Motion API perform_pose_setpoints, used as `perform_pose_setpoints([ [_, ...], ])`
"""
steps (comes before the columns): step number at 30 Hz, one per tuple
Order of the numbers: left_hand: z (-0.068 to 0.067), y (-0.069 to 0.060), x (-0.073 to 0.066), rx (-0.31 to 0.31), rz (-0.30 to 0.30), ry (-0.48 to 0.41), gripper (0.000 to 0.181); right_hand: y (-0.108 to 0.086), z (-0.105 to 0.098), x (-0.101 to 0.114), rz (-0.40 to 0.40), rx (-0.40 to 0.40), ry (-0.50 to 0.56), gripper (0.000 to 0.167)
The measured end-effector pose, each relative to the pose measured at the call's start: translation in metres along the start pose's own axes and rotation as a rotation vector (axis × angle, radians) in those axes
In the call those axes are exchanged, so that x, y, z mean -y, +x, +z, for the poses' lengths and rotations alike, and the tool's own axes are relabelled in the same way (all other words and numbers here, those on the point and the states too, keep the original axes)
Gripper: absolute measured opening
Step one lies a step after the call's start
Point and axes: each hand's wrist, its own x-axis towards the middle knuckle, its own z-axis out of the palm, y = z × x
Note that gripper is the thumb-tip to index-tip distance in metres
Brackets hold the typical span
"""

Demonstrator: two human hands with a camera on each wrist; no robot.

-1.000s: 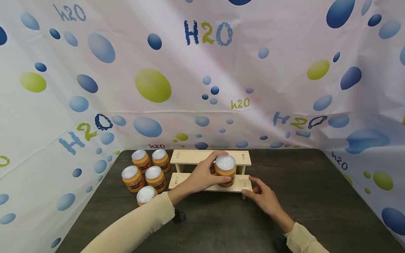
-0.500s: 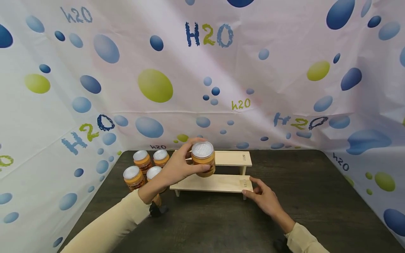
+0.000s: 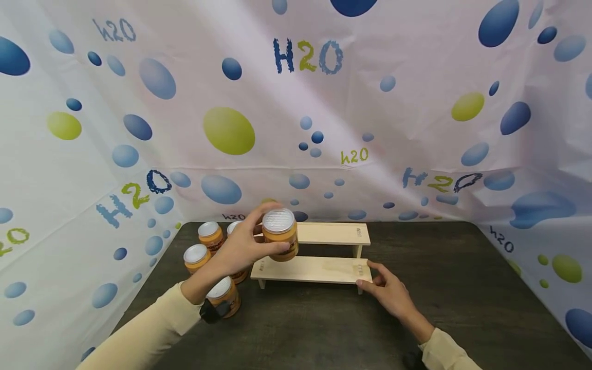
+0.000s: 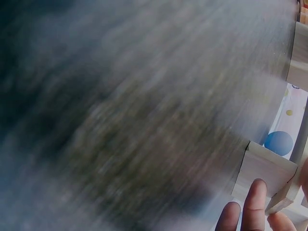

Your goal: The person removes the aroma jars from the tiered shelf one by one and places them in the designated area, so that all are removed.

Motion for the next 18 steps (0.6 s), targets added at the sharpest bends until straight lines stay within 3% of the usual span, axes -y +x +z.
perform_pose_setpoints([
  [18, -0.026, -0.022, 0.000, -0.027, 0.004, 0.065, 0.075, -0.001, 0.000, 0.000, 0.016, 0.010, -0.003, 0.077],
])
